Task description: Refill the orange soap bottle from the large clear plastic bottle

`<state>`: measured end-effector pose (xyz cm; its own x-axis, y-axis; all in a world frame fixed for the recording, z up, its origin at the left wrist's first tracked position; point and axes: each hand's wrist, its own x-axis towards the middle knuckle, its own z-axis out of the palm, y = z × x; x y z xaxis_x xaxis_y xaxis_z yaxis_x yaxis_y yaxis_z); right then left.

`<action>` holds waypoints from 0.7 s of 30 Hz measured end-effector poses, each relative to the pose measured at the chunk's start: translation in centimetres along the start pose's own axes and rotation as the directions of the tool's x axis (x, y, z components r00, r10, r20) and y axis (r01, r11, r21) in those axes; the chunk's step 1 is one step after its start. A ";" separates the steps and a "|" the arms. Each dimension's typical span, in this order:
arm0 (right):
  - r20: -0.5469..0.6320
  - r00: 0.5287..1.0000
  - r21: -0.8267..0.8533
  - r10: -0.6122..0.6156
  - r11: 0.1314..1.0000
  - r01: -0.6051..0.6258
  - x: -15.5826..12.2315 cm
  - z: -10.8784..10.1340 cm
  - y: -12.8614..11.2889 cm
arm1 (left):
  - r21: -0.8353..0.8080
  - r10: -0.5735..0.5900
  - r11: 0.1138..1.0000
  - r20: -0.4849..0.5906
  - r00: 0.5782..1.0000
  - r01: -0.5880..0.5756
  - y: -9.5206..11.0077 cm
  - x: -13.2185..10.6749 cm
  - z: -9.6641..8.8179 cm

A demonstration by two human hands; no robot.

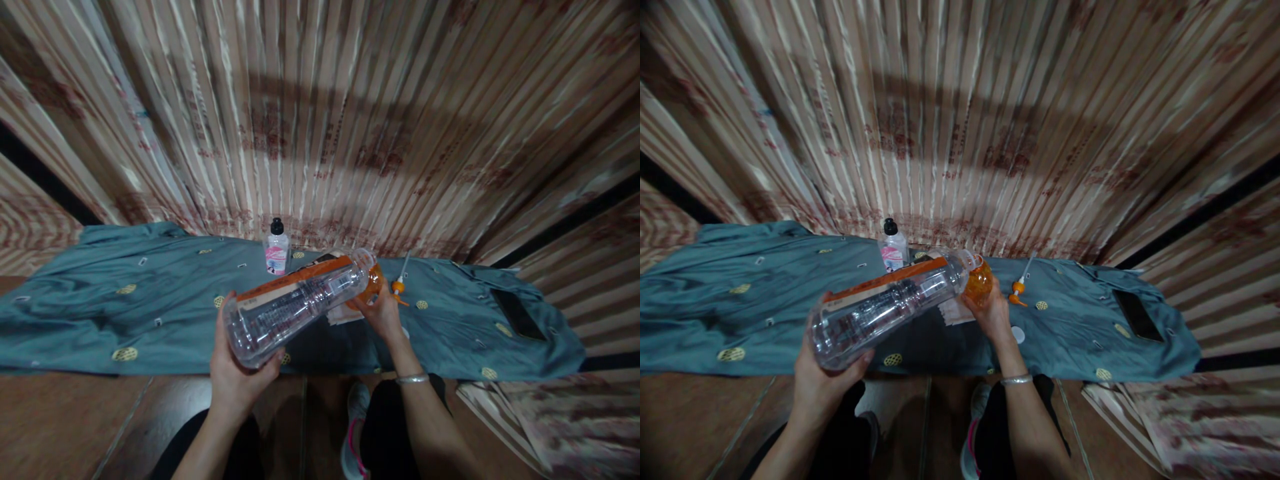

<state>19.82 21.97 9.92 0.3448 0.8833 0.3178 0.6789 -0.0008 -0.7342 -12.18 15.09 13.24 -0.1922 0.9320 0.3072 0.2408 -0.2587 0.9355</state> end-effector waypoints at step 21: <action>-0.031 0.999 0.010 -0.029 1.000 0.029 0.0 0.1 -0.1 | 0.032 0.015 0.999 -0.008 1.000 -0.015 -0.3 0.0 0.0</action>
<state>19.70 22.03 9.93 0.3446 0.8681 0.3573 0.6820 0.0301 -0.7307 -12.26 15.20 13.00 -0.1959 0.9259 0.3229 0.2743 -0.2644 0.9246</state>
